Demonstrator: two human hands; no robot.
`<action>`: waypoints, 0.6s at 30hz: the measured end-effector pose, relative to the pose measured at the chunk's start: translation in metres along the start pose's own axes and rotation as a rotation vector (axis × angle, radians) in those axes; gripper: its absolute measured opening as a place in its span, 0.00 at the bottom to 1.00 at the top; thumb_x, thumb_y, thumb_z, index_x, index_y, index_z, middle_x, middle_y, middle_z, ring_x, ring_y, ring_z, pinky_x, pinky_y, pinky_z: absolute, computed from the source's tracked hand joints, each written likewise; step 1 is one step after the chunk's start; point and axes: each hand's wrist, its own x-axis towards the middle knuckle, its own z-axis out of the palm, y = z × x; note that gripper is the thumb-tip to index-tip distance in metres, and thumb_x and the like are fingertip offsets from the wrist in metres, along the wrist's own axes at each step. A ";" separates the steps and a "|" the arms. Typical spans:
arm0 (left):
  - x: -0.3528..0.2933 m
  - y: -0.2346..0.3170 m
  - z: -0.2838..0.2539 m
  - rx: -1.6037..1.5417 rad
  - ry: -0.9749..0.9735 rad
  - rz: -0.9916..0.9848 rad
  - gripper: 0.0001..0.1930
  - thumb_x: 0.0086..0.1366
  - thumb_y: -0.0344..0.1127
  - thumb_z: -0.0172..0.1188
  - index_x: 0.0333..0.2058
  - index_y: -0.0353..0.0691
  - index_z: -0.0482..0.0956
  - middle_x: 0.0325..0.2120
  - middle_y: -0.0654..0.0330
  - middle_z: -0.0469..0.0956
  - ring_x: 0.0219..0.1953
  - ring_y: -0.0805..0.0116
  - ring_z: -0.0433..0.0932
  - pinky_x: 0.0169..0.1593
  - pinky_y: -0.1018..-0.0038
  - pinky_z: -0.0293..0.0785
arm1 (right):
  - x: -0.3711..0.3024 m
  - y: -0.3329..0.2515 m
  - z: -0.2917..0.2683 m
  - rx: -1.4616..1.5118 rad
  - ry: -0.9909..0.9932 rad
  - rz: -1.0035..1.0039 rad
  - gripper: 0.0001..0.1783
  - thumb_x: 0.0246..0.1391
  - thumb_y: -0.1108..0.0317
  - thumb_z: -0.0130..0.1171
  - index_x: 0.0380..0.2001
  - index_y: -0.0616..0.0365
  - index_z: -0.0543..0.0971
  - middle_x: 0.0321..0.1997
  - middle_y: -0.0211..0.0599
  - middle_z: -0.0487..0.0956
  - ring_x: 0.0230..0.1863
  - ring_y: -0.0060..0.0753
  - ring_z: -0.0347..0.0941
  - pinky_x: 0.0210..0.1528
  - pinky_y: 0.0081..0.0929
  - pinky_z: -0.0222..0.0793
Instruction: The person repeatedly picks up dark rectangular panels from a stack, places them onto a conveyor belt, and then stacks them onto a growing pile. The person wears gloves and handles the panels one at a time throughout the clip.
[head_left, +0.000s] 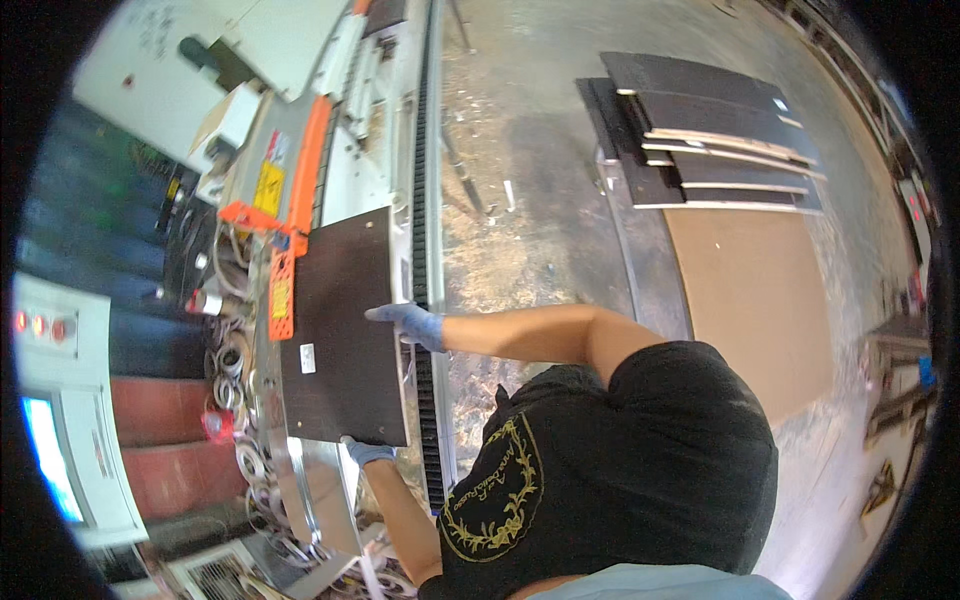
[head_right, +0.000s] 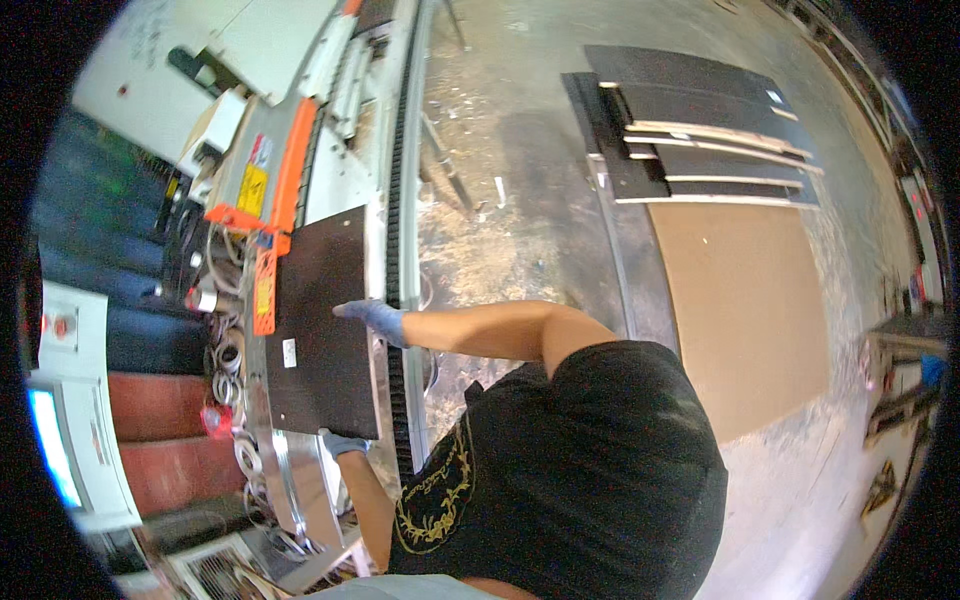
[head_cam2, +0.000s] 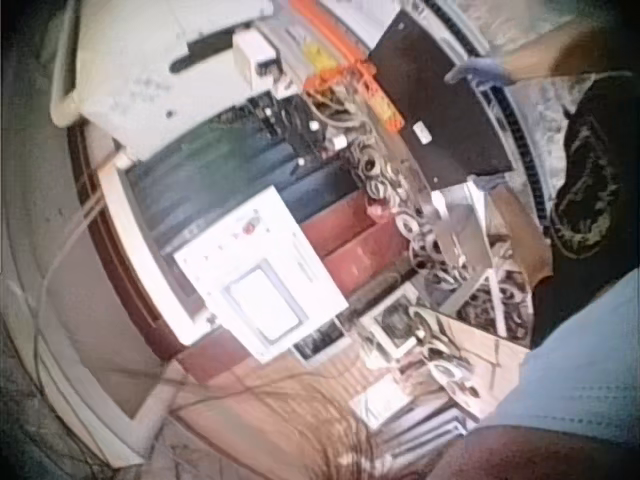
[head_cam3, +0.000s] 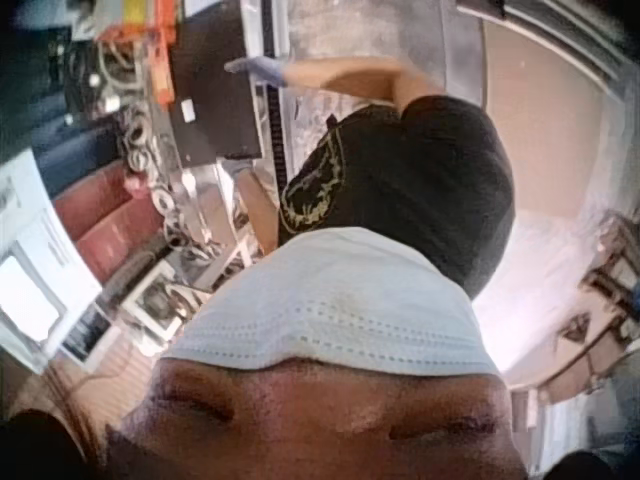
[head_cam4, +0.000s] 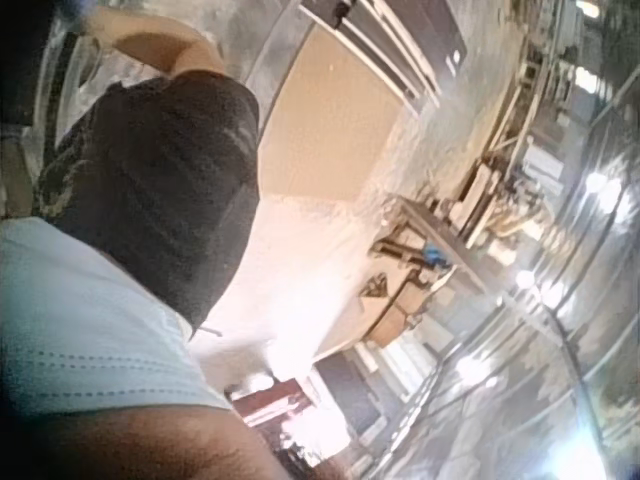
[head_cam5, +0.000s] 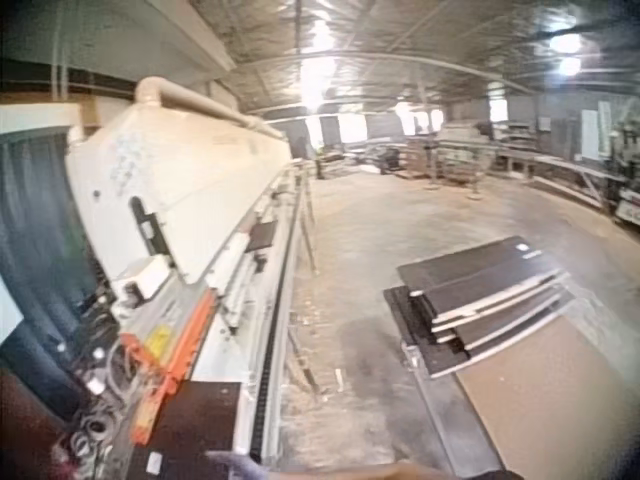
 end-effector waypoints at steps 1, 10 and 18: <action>0.009 0.000 0.012 -0.026 0.017 -0.030 0.32 0.60 0.59 0.30 0.56 0.45 0.60 0.54 0.57 0.63 0.55 0.52 0.61 0.55 0.54 0.59 | 0.018 0.001 -0.014 0.014 -0.013 -0.043 0.35 0.44 0.45 0.56 0.53 0.50 0.66 0.63 0.37 0.55 0.66 0.36 0.40 0.62 0.38 0.36; 0.064 -0.007 0.077 -0.073 0.230 0.034 0.34 0.56 0.61 0.41 0.56 0.47 0.58 0.54 0.58 0.62 0.56 0.55 0.61 0.54 0.56 0.61 | -0.018 -0.070 -0.168 -0.007 0.465 -0.193 0.16 0.48 0.60 0.55 0.42 0.50 0.74 0.39 0.29 0.74 0.29 0.25 0.68 0.33 0.29 0.67; -0.023 -0.076 0.130 0.240 0.382 0.658 0.30 0.56 0.54 0.50 0.55 0.51 0.57 0.57 0.57 0.57 0.56 0.57 0.58 0.53 0.62 0.60 | -0.211 -0.196 -0.405 -0.257 1.970 -0.378 0.57 0.28 0.48 0.69 0.58 0.60 0.51 0.54 0.57 0.62 0.54 0.53 0.61 0.55 0.38 0.59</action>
